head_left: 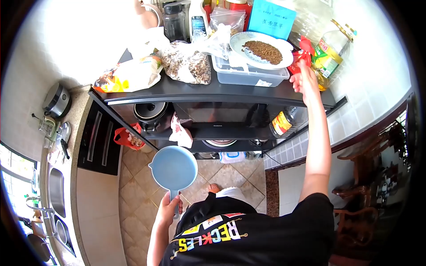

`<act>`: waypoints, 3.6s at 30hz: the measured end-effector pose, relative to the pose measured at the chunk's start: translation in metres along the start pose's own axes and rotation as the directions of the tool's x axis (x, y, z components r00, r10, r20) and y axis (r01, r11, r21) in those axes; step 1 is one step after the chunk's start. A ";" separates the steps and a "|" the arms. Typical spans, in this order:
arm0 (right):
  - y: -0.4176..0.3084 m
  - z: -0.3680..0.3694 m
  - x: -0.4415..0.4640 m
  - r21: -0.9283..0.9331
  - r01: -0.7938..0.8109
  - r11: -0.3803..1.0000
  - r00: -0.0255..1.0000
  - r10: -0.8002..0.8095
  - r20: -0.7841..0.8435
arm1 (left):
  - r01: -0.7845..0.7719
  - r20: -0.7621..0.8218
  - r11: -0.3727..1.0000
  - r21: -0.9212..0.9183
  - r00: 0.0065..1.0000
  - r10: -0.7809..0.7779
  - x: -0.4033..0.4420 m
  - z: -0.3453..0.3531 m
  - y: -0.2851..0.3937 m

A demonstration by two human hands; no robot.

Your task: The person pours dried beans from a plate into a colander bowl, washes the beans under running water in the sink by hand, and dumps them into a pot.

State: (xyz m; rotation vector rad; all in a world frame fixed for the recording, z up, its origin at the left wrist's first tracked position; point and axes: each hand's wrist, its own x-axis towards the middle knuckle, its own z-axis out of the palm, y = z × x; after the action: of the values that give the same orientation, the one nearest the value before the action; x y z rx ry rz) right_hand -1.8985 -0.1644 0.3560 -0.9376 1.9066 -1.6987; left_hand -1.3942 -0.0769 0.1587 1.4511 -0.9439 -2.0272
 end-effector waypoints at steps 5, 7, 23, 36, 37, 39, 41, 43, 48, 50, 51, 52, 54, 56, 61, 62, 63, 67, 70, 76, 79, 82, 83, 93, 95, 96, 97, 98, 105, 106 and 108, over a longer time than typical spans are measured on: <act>0.008 0.007 0.052 -0.035 -0.101 0.994 0.983 0.105 0.150 | -0.118 0.038 0.992 0.035 0.992 0.116 -0.028 0.005 0.012; 0.005 0.007 0.058 -0.042 -0.117 0.992 0.978 0.122 0.171 | -0.131 0.026 0.991 0.027 0.991 0.131 -0.036 0.006 0.012; -0.046 -0.020 -0.023 0.064 0.090 0.994 0.992 -0.095 0.079 | -0.153 0.062 0.983 0.103 0.987 0.147 -0.061 0.023 0.029; 0.033 0.105 -0.123 -0.013 -0.141 0.990 0.614 0.097 0.784 | -0.196 0.058 0.978 0.074 0.980 0.192 -0.057 0.045 0.034; 0.038 0.116 -0.123 -0.082 -0.086 0.993 0.580 0.117 0.806 | -0.194 0.042 0.980 0.040 0.981 0.192 -0.059 0.045 0.031; 0.036 0.139 -0.130 -0.174 0.036 0.984 0.534 0.129 0.836 | -0.192 -0.004 0.981 -0.006 0.981 0.192 -0.063 0.042 0.024; 0.039 0.162 -0.129 -0.187 0.112 0.976 0.469 0.114 0.876 | -0.198 -0.057 0.980 -0.037 0.979 0.195 -0.067 0.039 0.016; 0.039 0.183 -0.133 -0.118 0.296 0.948 0.403 -0.012 0.915 | -0.205 -0.115 0.976 -0.070 0.974 0.196 -0.073 0.038 0.010; 0.026 0.232 -0.146 -0.026 0.410 0.912 0.249 -0.084 0.965 | -0.230 -0.253 0.963 -0.142 0.949 0.189 -0.080 0.036 0.001; 0.021 0.249 -0.153 0.004 0.426 0.905 0.194 -0.095 0.976 | -0.242 -0.308 0.955 -0.172 0.934 0.181 -0.082 0.035 -0.005; 0.019 0.257 -0.156 0.013 0.471 0.882 0.141 -0.090 0.986 | -0.247 -0.328 0.951 -0.185 0.928 0.177 -0.084 0.034 -0.007; 0.017 0.265 -0.160 0.025 0.514 0.857 0.088 -0.082 0.993 | -0.257 -0.346 0.950 -0.178 0.920 0.184 -0.085 0.035 -0.009; 0.009 0.280 -0.173 0.107 0.594 0.797 0.032 -0.157 0.987 | -0.271 -0.382 0.945 -0.182 0.905 0.185 -0.088 0.035 -0.016; -0.002 0.292 -0.190 0.190 0.661 0.726 -0.027 -0.229 0.973 | -0.306 -0.428 0.924 -0.227 0.884 0.188 -0.089 0.035 -0.026; -0.030 0.315 -0.238 0.353 0.781 0.515 -0.216 -0.308 0.927 | -0.343 -0.468 0.895 -0.286 0.865 0.182 -0.100 0.027 -0.050; -0.033 0.319 -0.247 0.373 0.830 0.416 -0.257 -0.309 0.916 | -0.349 -0.473 0.894 -0.282 0.861 0.187 -0.103 0.024 -0.054; -0.030 0.324 -0.254 0.404 0.866 0.295 -0.304 -0.333 0.893 | -0.351 -0.476 0.892 -0.286 0.860 0.185 -0.106 0.021 -0.057; -0.057 0.324 -0.298 0.421 0.901 0.101 -0.371 -0.323 0.871 | -0.381 -0.477 0.864 -0.329 0.857 0.197 -0.119 -0.002 -0.068; -0.069 0.328 -0.328 0.370 0.928 -0.040 -0.362 -0.321 0.875 | -0.388 -0.436 0.852 -0.352 0.873 0.217 -0.134 -0.025 -0.075; -0.087 0.346 -0.378 0.327 0.940 -0.099 -0.340 -0.349 0.873 | -0.362 -0.399 0.863 -0.353 0.892 0.212 -0.168 -0.082 -0.092; -0.093 0.365 -0.398 0.315 0.948 -0.048 -0.310 -0.376 0.873 | -0.343 -0.381 0.865 -0.366 0.903 0.197 -0.189 -0.111 -0.097; -0.093 0.389 -0.402 0.314 0.924 0.220 -0.206 -0.405 0.891 | -0.336 -0.390 0.858 -0.387 0.903 0.178 -0.207 -0.137 -0.107; -0.090 0.398 -0.400 0.302 0.879 0.369 -0.158 -0.371 0.915 | -0.343 -0.402 0.845 -0.410 0.900 0.170 -0.211 -0.146 -0.113; 0.007 0.510 -0.406 -0.146 0.119 0.982 0.076 0.137 0.988 | -0.456 -0.611 0.720 -0.523 0.789 0.056 -0.238 -0.236 -0.136; 0.021 0.537 -0.404 -0.215 0.053 0.975 0.112 0.208 0.972 | -0.473 -0.637 0.710 -0.522 0.770 0.044 -0.237 -0.253 -0.130; 0.035 0.557 -0.402 -0.221 -0.004 0.975 0.103 0.220 0.970 | -0.488 -0.657 0.699 -0.523 0.753 0.034 -0.236 -0.265 -0.127; 0.047 0.577 -0.399 -0.237 -0.033 0.971 0.117 0.239 0.964 | -0.503 -0.676 0.688 -0.524 0.737 0.024 -0.233 -0.276 -0.124; 0.053 0.598 -0.401 -0.254 -0.061 0.965 0.128 0.259 0.957 | -0.512 -0.684 0.689 -0.514 0.728 0.031 -0.229 -0.290 -0.121; 0.068 0.755 -0.407 -0.244 -0.283 0.928 0.180 0.301 0.936 | -0.624 -0.783 0.586 -0.516 0.622 -0.027 -0.206 -0.388 -0.079; 0.072 0.779 -0.404 -0.227 -0.313 0.922 0.196 0.297 0.935 | -0.624 -0.790 0.585 -0.518 0.612 -0.047 -0.204 -0.401 -0.067; 0.064 0.824 -0.402 -0.203 -0.379 0.903 0.278 0.320 0.906 | -0.660 -0.811 0.551 -0.511 0.582 -0.054 -0.198 -0.425 -0.055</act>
State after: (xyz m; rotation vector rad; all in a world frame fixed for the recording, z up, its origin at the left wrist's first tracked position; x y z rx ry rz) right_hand -1.0613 -0.4481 0.1056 -1.0172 1.0905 -0.6064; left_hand -0.9269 -0.0098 0.1532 1.2216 0.1029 -1.0221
